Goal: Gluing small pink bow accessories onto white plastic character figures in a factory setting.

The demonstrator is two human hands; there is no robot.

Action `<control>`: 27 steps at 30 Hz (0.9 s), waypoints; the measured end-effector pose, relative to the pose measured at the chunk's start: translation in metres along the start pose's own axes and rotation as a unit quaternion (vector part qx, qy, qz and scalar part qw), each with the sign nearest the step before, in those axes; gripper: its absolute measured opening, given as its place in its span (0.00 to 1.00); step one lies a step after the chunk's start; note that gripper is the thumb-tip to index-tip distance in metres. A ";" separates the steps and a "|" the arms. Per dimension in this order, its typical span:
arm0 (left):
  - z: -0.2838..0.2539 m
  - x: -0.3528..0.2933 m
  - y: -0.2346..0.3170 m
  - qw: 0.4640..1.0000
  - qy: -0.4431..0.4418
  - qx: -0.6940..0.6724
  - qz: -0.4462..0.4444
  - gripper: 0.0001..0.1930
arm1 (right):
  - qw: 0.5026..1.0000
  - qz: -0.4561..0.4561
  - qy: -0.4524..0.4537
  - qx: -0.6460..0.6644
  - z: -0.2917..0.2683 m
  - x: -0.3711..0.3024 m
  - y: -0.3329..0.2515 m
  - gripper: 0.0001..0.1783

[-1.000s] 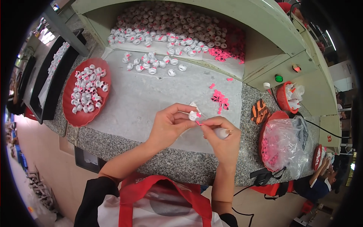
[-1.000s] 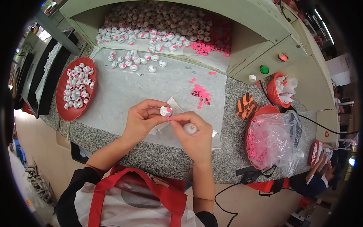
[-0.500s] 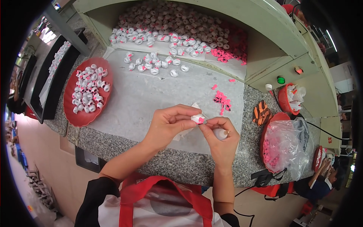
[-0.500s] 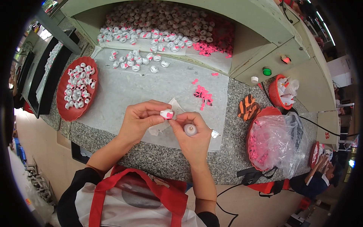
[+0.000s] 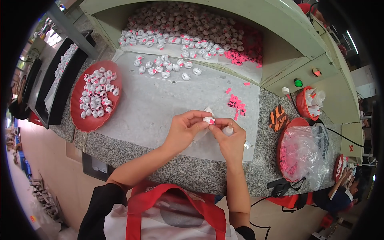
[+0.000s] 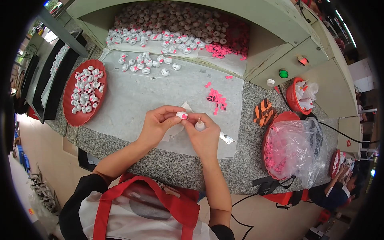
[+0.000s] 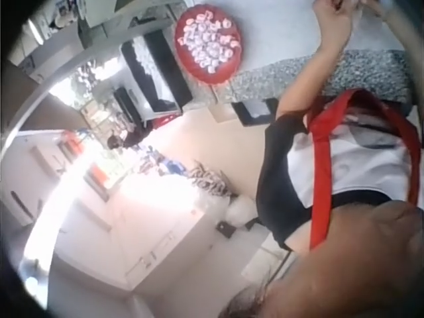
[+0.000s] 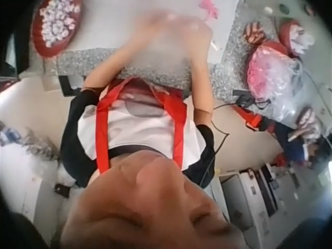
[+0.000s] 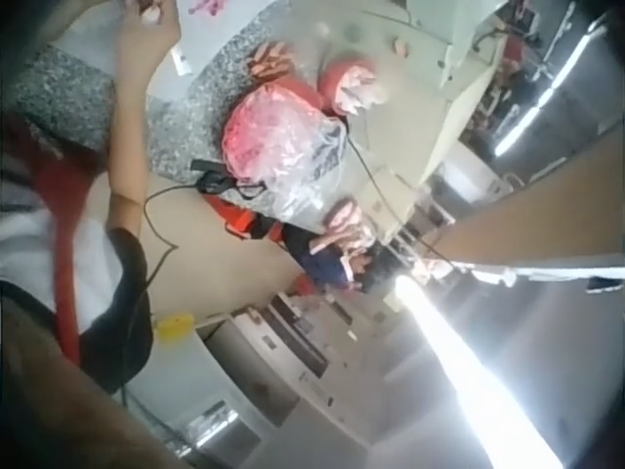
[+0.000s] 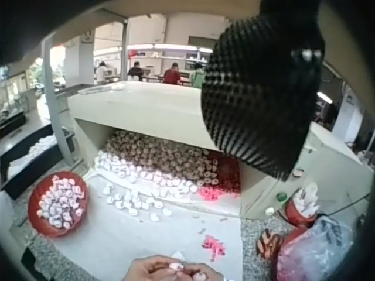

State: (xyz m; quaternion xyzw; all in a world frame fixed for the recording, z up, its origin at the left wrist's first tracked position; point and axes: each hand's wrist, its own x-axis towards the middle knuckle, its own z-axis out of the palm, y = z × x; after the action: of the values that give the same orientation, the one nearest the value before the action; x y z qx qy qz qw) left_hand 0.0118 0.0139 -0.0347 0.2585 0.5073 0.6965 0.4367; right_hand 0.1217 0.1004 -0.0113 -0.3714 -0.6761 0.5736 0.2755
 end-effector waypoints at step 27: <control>0.004 -0.020 0.038 0.996 -0.054 0.052 0.040 0.12 | 0.951 0.020 -0.104 0.291 -0.002 -0.007 -0.004 0.10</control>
State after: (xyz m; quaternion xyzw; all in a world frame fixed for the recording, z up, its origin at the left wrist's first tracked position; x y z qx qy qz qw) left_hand 0.0113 -0.0057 0.0034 0.3381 0.5080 0.6708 0.4214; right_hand 0.1261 0.0955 -0.0067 -0.2270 -0.4975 0.7859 0.2886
